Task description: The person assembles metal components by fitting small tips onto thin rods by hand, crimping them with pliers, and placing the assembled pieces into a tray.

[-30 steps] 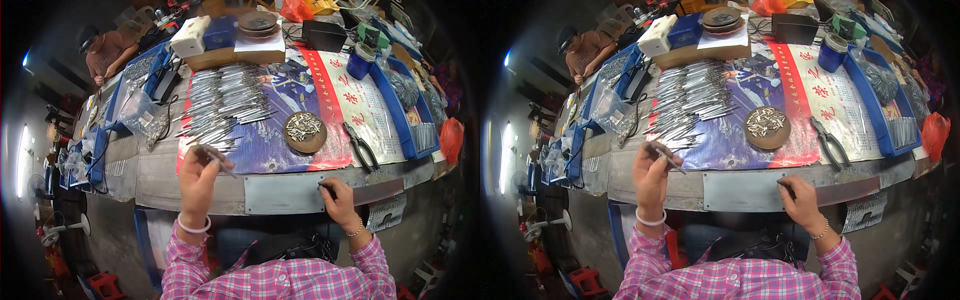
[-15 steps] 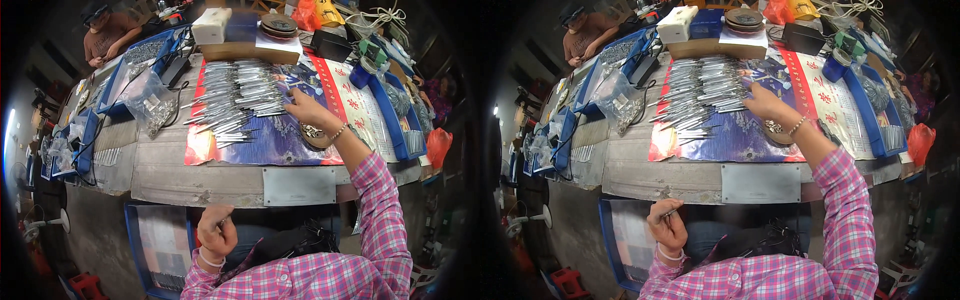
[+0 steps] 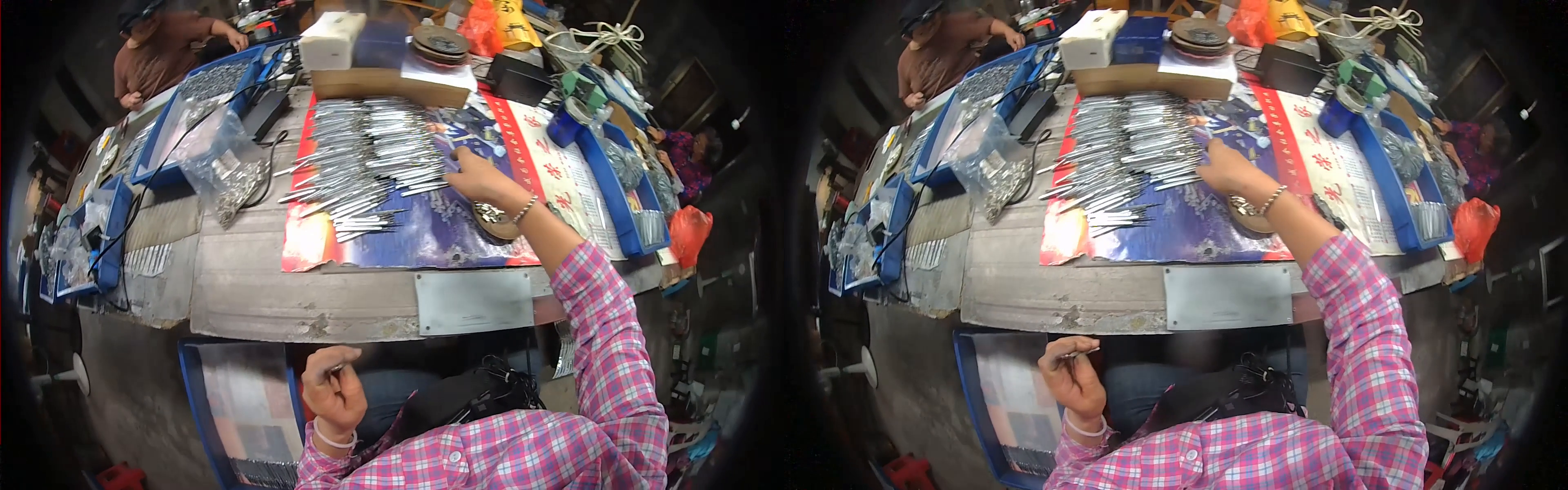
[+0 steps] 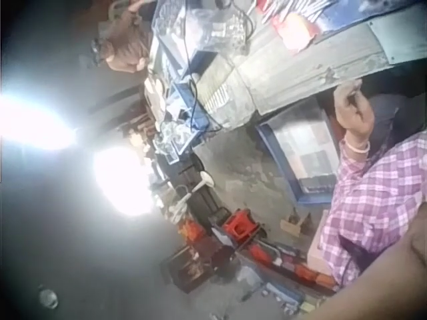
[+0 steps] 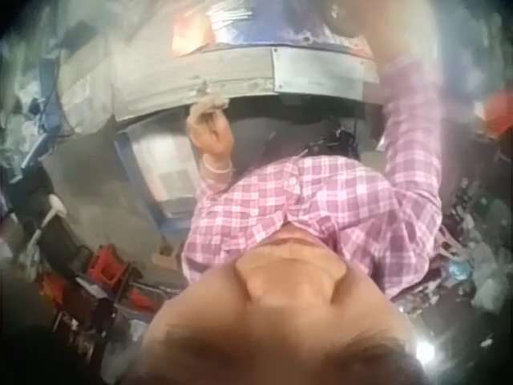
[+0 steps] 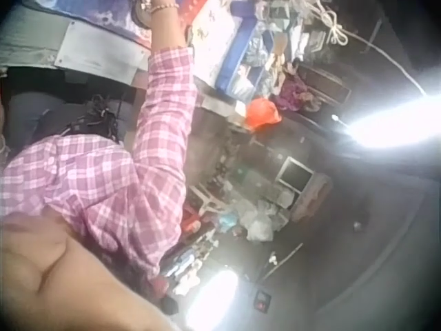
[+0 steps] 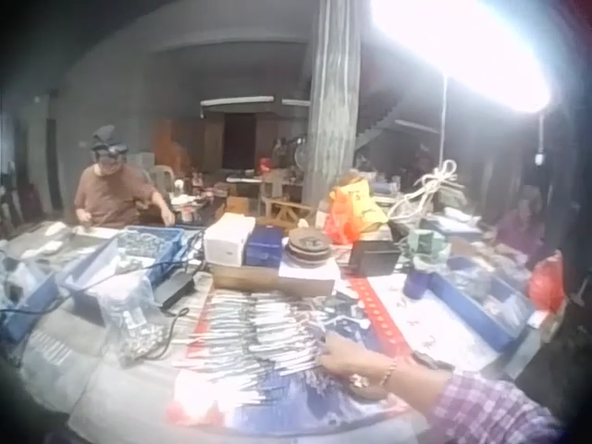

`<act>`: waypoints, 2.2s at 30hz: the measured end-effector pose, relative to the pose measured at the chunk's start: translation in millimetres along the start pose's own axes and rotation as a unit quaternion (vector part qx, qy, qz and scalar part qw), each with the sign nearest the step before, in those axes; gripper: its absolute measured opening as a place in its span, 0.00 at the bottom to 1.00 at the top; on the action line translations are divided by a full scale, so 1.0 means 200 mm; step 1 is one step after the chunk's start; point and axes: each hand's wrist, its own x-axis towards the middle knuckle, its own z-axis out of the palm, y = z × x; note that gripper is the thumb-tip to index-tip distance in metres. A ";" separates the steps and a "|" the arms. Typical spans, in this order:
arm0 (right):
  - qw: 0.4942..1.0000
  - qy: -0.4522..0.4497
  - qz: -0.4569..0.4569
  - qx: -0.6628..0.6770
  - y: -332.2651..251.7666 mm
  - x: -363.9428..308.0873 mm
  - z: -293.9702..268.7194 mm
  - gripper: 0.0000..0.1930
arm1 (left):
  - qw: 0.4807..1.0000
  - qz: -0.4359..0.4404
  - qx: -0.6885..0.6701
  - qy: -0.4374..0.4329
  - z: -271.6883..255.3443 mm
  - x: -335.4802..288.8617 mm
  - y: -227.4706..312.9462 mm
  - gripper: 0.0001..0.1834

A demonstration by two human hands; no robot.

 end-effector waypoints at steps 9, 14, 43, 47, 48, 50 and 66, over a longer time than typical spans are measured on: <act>0.999 -0.033 -0.001 0.029 -0.07 -0.01 0.04 0.22 | 1.000 -0.019 0.009 0.023 0.07 -0.05 0.02 0.11; 0.999 -0.014 -0.024 0.042 -0.04 0.02 0.08 0.20 | 0.998 -0.039 -0.004 0.039 0.10 -0.06 0.05 0.12; 0.987 0.078 -0.137 -0.031 0.15 0.02 0.01 0.11 | 0.938 -0.248 -0.240 0.036 0.10 -0.04 0.09 0.08; 0.983 0.101 -0.151 0.004 0.17 0.03 0.04 0.11 | 0.928 -0.260 -0.262 0.058 0.14 -0.03 0.11 0.06; 0.984 0.088 -0.156 0.018 0.17 0.03 0.05 0.11 | 0.929 -0.258 -0.261 0.056 0.15 -0.04 0.11 0.06; 0.981 0.075 -0.171 0.052 0.15 0.02 0.05 0.10 | 0.934 -0.249 -0.250 0.051 0.15 -0.04 0.12 0.06; 0.934 -0.161 -0.263 0.178 -0.02 -0.87 -0.08 0.11 | 0.925 -0.236 -0.297 -0.012 0.35 0.03 0.29 0.09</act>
